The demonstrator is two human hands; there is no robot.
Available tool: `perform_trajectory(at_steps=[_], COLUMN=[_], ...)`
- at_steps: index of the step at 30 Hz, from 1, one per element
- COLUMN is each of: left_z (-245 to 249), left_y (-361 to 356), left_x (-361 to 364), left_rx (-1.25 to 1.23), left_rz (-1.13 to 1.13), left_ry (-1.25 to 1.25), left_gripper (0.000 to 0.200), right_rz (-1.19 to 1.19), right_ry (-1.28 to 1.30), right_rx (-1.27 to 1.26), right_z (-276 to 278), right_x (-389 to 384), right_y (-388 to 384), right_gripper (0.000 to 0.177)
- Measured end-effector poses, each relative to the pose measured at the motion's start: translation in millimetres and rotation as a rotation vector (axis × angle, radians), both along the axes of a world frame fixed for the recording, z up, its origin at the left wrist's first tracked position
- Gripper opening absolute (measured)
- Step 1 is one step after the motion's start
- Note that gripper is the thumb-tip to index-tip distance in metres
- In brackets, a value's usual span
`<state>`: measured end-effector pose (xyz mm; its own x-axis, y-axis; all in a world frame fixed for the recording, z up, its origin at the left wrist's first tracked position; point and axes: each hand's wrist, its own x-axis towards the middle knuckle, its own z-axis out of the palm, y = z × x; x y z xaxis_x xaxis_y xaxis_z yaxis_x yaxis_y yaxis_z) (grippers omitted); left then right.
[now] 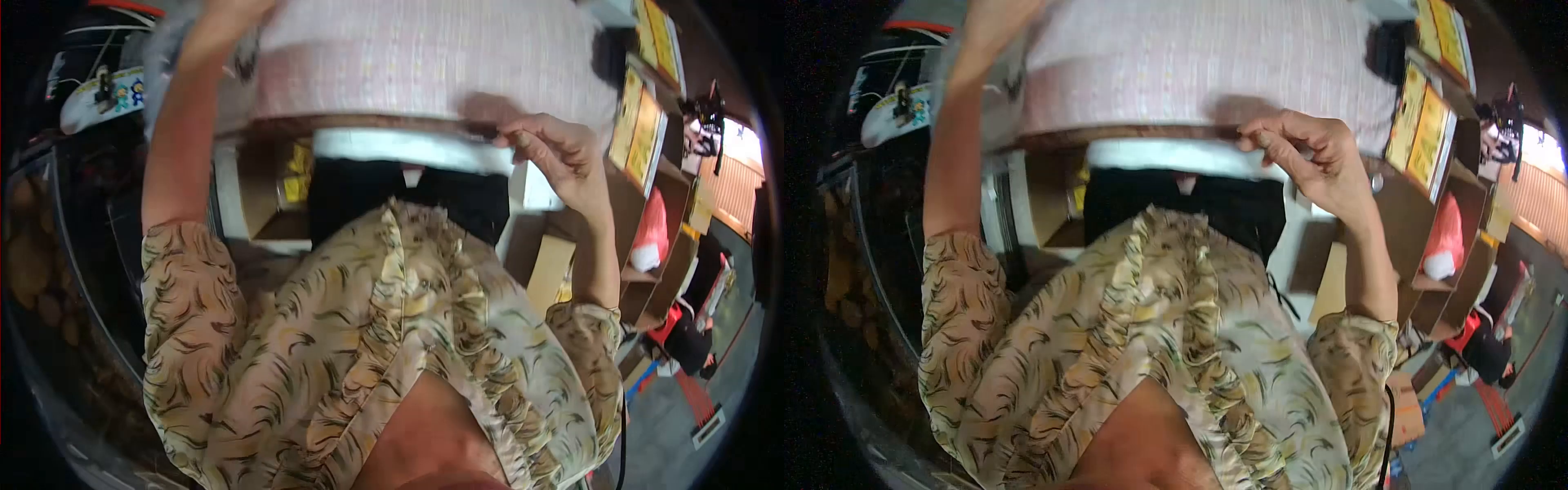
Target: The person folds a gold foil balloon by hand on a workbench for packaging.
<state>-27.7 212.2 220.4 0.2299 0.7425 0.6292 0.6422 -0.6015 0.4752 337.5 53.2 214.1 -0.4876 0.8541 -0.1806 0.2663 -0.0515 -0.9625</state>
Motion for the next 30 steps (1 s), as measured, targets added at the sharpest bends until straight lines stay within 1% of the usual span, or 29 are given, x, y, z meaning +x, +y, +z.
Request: perform_trajectory(at_steps=[1, 3, 4, 5, 6, 7, 8, 9, 10, 12, 13, 15, 16, 17, 19, 21, 23, 25, 28, 30], left_z=[5, 5, 3, -6, -24, -52, -82, -106, -120, -144, -158, -176, -176, -179, -189, -194, -203, -209, -211, -208], left_y=[-38, -103, -127, -146, -168, -184, -196, -204, -210, -221, -226, -228, -231, -232, -229, -227, -222, -219, -218, -219], left_x=[6, 2, 1, 3, 7, 8, 8, 9, 9, 6, 3, -7, -4, -3, 3, 7, 6, 4, 2, 0], left_rx=[-0.028, -0.514, -0.750, -0.838, -0.932, -0.934, -0.957, -0.978, -0.983, -0.946, -0.953, -0.582, -0.636, -0.636, -0.563, -0.584, -0.517, -0.510, -0.493, -0.480], left_rz=[-0.046, -0.350, -0.501, -0.554, -0.532, -0.530, -0.418, -0.304, -0.300, -0.027, -0.021, -0.033, -0.039, -0.033, -0.160, -0.188, -0.214, -0.226, -0.239, -0.241], left_ry=[-0.090, -0.061, -0.045, 0.122, 0.125, 0.122, 0.100, 0.077, 0.075, 0.030, 0.032, 0.040, 0.037, 0.035, 0.071, 0.084, 0.192, 0.171, 0.103, 0.058], left_gripper=[0.040, 0.025, 0.022, 0.021, 0.020, 0.020, 0.020, 0.020, 0.020, 0.019, 0.019, 0.019, 0.018, 0.018, 0.018, 0.018, 0.015, 0.013, 0.011, 0.010], right_rz=[0.030, 0.079, 0.061, 0.091, 0.040, -0.013, -0.013, -0.035, -0.054, -0.068, -0.086, -0.101, -0.096, -0.089, -0.097, -0.104, -0.087, -0.072, -0.066, -0.007], right_ry=[-0.115, -0.240, -0.229, -0.512, -0.647, -0.781, -0.781, -0.836, -0.884, -0.836, -0.790, -0.790, -0.795, -0.803, -0.796, -0.803, -0.807, -0.813, -0.816, -0.919], right_rx=[-0.042, -0.162, -0.133, 0.025, 0.044, 0.062, 0.060, 0.264, 0.468, 0.412, 0.358, 0.384, 0.395, 0.402, 0.435, 0.404, 0.397, 0.391, 0.401, 0.472], right_z=[-2, -26, -54, -71, -90, -109, -138, -168, -185, -197, -201, -203, -206, -209, -211, -207, -207, -206, -204, -197], right_x=[9, 22, 31, 38, 39, 41, 49, 64, 75, 84, 85, 82, 83, 85, 85, 81, 82, 83, 82, 79], right_y=[-15, -38, -50, -59, -67, -75, -86, -95, -99, -101, -104, -103, -103, -104, -102, -100, -99, -97, -95, -93], right_gripper=[0.022, 0.020, 0.020, 0.023, 0.029, 0.037, 0.037, 0.043, 0.050, 0.053, 0.055, 0.056, 0.056, 0.057, 0.057, 0.057, 0.057, 0.057, 0.051, 0.045])
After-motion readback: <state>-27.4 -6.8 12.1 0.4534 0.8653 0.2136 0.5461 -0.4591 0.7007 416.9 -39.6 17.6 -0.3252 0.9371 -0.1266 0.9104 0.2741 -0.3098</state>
